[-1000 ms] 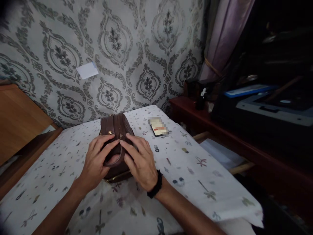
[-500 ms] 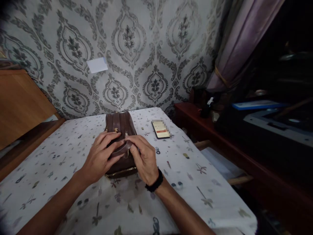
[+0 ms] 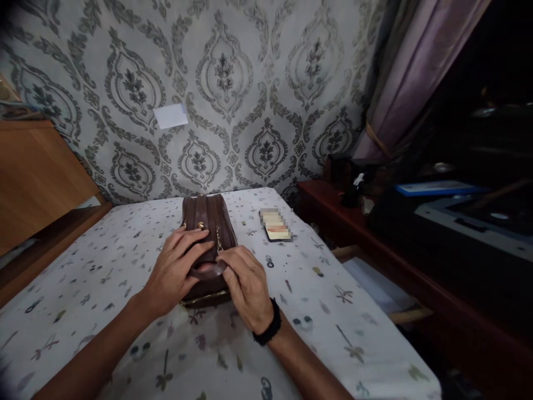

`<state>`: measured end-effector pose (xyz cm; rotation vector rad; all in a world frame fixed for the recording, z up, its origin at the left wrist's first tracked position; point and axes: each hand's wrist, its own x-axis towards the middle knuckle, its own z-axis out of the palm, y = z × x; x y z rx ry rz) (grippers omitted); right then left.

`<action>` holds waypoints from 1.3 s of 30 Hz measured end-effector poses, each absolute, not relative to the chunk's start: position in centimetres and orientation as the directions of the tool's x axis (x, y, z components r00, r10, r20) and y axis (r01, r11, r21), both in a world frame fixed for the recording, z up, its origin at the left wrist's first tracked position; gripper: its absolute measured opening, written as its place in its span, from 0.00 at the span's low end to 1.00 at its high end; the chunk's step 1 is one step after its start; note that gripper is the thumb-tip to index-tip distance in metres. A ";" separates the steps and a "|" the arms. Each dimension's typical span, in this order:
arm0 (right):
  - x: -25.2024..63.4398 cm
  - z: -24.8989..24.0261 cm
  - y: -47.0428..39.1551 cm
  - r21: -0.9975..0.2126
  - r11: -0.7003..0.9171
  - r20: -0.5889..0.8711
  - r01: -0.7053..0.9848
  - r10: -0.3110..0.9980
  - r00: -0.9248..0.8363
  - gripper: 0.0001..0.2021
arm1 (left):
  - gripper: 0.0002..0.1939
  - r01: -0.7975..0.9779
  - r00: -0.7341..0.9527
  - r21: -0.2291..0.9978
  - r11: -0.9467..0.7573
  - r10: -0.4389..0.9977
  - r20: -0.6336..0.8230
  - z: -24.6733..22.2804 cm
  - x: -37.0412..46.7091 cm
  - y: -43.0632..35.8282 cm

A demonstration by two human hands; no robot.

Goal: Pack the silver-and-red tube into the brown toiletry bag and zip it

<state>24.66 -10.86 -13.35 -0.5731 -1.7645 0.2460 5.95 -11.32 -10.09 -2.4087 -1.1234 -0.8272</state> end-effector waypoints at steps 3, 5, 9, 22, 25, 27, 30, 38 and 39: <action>24.6 -13.7 -10.9 -0.456 0.847 0.852 0.273 0.504 -0.143 0.12 | 0.13 0.777 0.497 -0.048 -0.627 0.565 0.659 -10.1 5.9 -11.3; 24.6 -14.2 -10.9 -0.477 0.820 0.848 0.315 0.524 -0.080 0.13 | 0.13 0.781 0.474 -0.014 -0.624 0.579 0.663 -9.9 6.0 -11.4; 24.4 -15.6 -10.5 -0.591 0.730 0.789 0.343 0.612 0.055 0.20 | 0.16 0.792 0.432 0.061 -0.607 0.628 0.647 -9.1 6.9 -12.2; 22.6 -17.8 -10.3 -0.845 0.525 0.534 0.097 0.839 0.107 0.28 | 0.04 0.707 0.218 0.433 -0.559 0.755 0.619 -6.7 8.9 -10.9; 22.4 -18.1 -10.0 -0.854 0.511 0.520 0.096 0.843 0.134 0.29 | 0.04 0.658 0.118 0.557 -0.507 0.799 0.589 -6.8 9.1 -10.6; 22.3 -18.2 -10.0 -0.852 0.513 0.523 0.105 0.842 0.136 0.28 | 0.05 0.626 0.081 0.605 -0.492 0.813 0.577 -6.9 9.2 -10.6; 22.4 -18.2 -9.9 -0.854 0.510 0.519 0.101 0.847 0.115 0.29 | 0.06 0.568 0.052 0.673 -0.473 0.837 0.544 -6.9 9.4 -10.7; 22.4 -18.7 -9.3 -0.876 0.480 0.481 0.040 0.869 0.117 0.31 | 0.07 0.544 0.023 0.709 -0.448 0.853 0.522 -6.7 9.6 -10.9; 22.3 -18.8 -9.3 -0.883 0.469 0.469 0.030 0.876 0.115 0.31 | 0.08 0.550 0.022 0.705 -0.448 0.852 0.524 -6.7 9.6 -10.9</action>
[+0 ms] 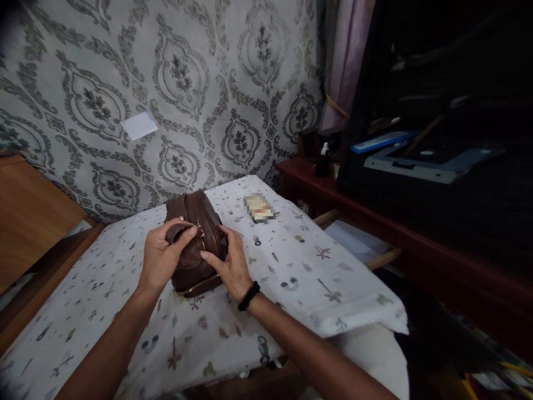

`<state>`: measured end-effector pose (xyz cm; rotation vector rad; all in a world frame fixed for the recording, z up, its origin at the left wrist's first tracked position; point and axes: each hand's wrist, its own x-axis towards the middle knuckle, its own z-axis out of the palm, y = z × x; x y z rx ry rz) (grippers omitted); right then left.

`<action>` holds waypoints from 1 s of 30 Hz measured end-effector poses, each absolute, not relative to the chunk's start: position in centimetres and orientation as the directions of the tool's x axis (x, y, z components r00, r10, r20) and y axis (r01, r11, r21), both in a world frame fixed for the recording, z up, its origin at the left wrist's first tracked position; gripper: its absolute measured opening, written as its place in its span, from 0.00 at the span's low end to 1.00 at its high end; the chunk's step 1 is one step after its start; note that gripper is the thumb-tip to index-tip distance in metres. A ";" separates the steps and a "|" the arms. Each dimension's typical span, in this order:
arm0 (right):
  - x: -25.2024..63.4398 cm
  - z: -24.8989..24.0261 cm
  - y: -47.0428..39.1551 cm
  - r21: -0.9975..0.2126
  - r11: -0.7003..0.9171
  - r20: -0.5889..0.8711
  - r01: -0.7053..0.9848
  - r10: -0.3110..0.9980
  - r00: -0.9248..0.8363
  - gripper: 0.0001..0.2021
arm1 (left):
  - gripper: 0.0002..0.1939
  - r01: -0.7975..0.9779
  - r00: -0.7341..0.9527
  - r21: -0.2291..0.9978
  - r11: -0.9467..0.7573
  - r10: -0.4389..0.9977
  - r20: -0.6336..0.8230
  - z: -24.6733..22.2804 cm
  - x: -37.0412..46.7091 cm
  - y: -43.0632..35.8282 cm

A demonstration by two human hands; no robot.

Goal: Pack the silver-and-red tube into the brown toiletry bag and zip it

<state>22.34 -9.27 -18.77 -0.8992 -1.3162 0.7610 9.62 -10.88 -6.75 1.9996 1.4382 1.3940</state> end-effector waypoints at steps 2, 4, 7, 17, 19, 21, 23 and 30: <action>22.3 -18.8 -9.2 -0.897 0.443 0.441 0.008 0.892 0.097 0.33 | 0.08 0.549 0.032 0.702 -0.454 0.850 0.525 -6.7 9.6 -10.9; 22.3 -18.8 -9.1 -0.905 0.426 0.424 -0.006 0.902 0.088 0.34 | 0.09 0.539 0.053 0.704 -0.462 0.853 0.519 -6.7 9.5 -10.9; 22.3 -18.9 -9.0 -0.903 0.430 0.428 0.011 0.898 0.101 0.35 | 0.09 0.526 0.085 0.711 -0.467 0.860 0.502 -6.7 9.2 -10.9; 22.6 -18.8 -9.0 -0.859 0.500 0.509 0.112 0.858 0.072 0.34 | 0.07 0.554 0.264 0.574 -0.603 0.781 0.565 -7.2 8.0 -10.8; 22.7 -18.8 -8.9 -0.852 0.507 0.517 0.126 0.854 0.060 0.33 | 0.07 0.545 0.334 0.520 -0.658 0.739 0.585 -7.4 7.8 -11.0; 22.8 -18.8 -8.8 -0.844 0.517 0.529 0.142 0.847 0.058 0.33 | 0.07 0.535 0.407 0.462 -0.708 0.694 0.593 -7.7 7.6 -11.2; 22.9 -19.0 -8.6 -0.835 0.529 0.542 0.152 0.839 0.056 0.34 | 0.07 0.528 0.451 0.407 -0.745 0.652 0.609 -8.1 7.6 -11.6; 23.3 -17.9 -10.1 -0.712 0.654 0.688 0.256 0.722 0.069 0.27 | 0.06 0.548 0.392 0.355 -0.757 0.607 0.691 -8.9 7.6 -12.5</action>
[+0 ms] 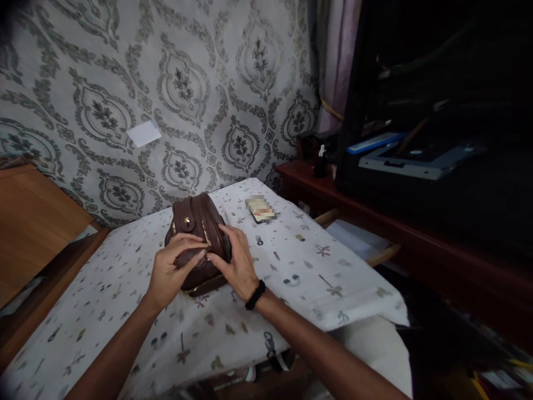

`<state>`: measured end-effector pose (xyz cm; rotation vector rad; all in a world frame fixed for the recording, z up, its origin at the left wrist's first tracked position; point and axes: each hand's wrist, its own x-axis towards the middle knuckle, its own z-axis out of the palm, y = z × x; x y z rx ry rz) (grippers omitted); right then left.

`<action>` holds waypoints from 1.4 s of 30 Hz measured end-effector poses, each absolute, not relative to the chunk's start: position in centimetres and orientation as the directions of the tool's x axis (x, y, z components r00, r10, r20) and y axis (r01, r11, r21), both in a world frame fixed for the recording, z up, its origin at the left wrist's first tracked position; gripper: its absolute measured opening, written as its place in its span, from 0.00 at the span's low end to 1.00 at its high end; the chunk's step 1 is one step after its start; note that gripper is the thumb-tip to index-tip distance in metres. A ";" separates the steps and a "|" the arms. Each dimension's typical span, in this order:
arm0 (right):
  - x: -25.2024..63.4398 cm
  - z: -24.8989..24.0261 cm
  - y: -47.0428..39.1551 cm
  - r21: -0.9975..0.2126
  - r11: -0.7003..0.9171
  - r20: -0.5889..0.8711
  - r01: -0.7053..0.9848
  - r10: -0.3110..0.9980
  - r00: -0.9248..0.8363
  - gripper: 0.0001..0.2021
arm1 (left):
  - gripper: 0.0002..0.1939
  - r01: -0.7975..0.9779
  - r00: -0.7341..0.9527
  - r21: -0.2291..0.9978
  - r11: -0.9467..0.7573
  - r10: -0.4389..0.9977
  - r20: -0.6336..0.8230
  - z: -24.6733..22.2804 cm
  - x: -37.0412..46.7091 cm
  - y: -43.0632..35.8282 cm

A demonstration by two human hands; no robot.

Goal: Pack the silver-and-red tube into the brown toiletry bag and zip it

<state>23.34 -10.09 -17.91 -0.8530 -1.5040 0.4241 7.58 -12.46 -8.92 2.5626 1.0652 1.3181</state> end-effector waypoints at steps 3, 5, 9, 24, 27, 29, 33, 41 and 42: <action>23.8 -16.2 -11.1 -0.569 0.747 0.802 0.344 0.597 0.029 0.14 | 0.07 0.595 0.374 0.294 -0.748 0.582 0.722 -8.7 7.0 -12.9; 24.1 -15.1 -11.6 -0.484 0.790 0.851 0.377 0.525 -0.010 0.09 | 0.12 0.655 0.374 0.209 -0.726 0.553 0.745 -8.8 6.3 -13.3; 24.2 -14.5 -11.9 -0.403 0.828 0.885 0.390 0.462 -0.065 0.09 | 0.14 0.800 0.255 0.151 -0.581 0.557 0.790 -9.9 4.5 -14.3; 24.4 -16.4 -11.9 -0.279 0.857 0.881 0.433 0.408 -0.241 0.15 | 0.14 0.768 0.252 0.076 -0.636 0.409 0.877 -12.5 4.2 -15.3; 24.5 -16.6 -11.9 -0.260 0.856 0.874 0.447 0.406 -0.267 0.16 | 0.13 0.781 0.346 -0.026 -0.624 0.397 0.850 -12.3 4.1 -15.3; 24.5 -16.8 -11.8 -0.235 0.862 0.886 0.448 0.380 -0.265 0.17 | 0.11 0.790 0.413 -0.116 -0.602 0.383 0.826 -12.1 4.1 -15.2; 24.7 -16.9 -11.7 -0.209 0.866 0.896 0.453 0.355 -0.265 0.16 | 0.09 0.799 0.485 -0.246 -0.549 0.344 0.804 -11.8 4.3 -15.0; 25.4 -17.2 -11.8 -0.238 0.881 0.882 0.409 0.372 -0.288 0.17 | 0.09 0.753 0.502 -0.191 -0.629 0.362 0.785 -11.6 3.4 -14.5; 25.4 -17.3 -11.9 -0.239 0.881 0.881 0.409 0.374 -0.290 0.17 | 0.08 0.748 0.505 -0.185 -0.637 0.366 0.782 -11.5 3.3 -14.4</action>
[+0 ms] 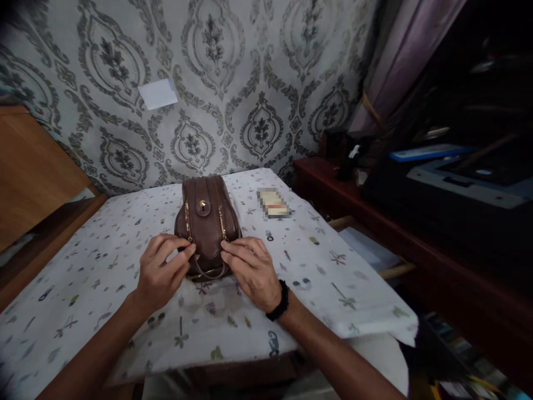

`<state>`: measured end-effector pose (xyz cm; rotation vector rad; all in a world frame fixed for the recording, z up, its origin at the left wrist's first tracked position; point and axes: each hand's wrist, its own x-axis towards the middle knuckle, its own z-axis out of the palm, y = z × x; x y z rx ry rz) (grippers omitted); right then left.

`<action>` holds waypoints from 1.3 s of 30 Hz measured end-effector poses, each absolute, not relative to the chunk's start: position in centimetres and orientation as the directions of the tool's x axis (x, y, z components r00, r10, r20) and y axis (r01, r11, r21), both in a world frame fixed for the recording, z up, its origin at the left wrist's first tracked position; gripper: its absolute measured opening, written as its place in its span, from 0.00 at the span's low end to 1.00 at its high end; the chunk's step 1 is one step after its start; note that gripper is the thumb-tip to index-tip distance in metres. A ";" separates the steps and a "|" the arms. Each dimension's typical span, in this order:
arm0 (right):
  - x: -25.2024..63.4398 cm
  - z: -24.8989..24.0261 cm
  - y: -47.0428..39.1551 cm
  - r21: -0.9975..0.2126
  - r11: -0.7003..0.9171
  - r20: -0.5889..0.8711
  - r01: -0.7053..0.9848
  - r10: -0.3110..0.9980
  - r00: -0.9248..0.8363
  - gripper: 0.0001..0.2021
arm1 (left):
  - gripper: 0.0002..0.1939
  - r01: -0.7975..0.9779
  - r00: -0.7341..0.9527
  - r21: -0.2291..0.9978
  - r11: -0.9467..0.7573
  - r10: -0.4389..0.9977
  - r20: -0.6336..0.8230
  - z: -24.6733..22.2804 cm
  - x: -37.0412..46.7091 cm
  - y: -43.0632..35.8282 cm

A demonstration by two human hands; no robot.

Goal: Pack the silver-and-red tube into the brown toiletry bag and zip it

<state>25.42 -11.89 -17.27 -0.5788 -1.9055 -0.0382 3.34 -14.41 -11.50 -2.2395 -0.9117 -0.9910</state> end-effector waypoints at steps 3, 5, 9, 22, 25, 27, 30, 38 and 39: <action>25.4 -17.4 -12.1 -0.239 0.878 0.875 0.416 0.380 -0.300 0.16 | 0.08 0.737 0.515 -0.196 -0.646 0.351 0.782 -11.3 3.3 -14.3; 25.4 -17.4 -12.2 -0.229 0.875 0.872 0.426 0.379 -0.309 0.15 | 0.08 0.727 0.520 -0.198 -0.657 0.339 0.784 -11.4 3.3 -14.2; 25.5 -17.2 -12.4 -0.199 0.867 0.875 0.457 0.367 -0.316 0.14 | 0.10 0.710 0.492 -0.133 -0.692 0.351 0.797 -11.9 3.3 -14.0; 25.3 -16.7 -11.9 -0.018 0.849 0.857 0.528 0.285 -0.430 0.12 | 0.09 0.704 0.475 -0.143 -0.695 0.312 0.823 -13.5 3.0 -14.5; 25.2 -16.6 -12.1 0.032 0.815 0.845 0.578 0.287 -0.451 0.12 | 0.08 0.700 0.490 -0.179 -0.692 0.283 0.824 -13.7 2.9 -14.5; 25.1 -16.4 -12.3 0.051 0.806 0.842 0.590 0.282 -0.460 0.12 | 0.11 0.702 0.503 -0.197 -0.684 0.281 0.817 -13.8 2.7 -14.5; 25.2 -16.4 -12.3 0.079 0.804 0.855 0.589 0.249 -0.455 0.13 | 0.14 0.713 0.543 -0.255 -0.653 0.283 0.791 -14.0 2.6 -14.6; 24.8 -17.4 -11.6 0.068 0.798 0.875 0.599 0.241 -0.420 0.12 | 0.15 0.738 0.638 -0.431 -0.520 0.327 0.697 -14.2 3.0 -14.7; 24.7 -17.5 -11.6 0.063 0.793 0.877 0.606 0.246 -0.413 0.12 | 0.15 0.737 0.646 -0.449 -0.505 0.331 0.688 -14.2 3.1 -14.7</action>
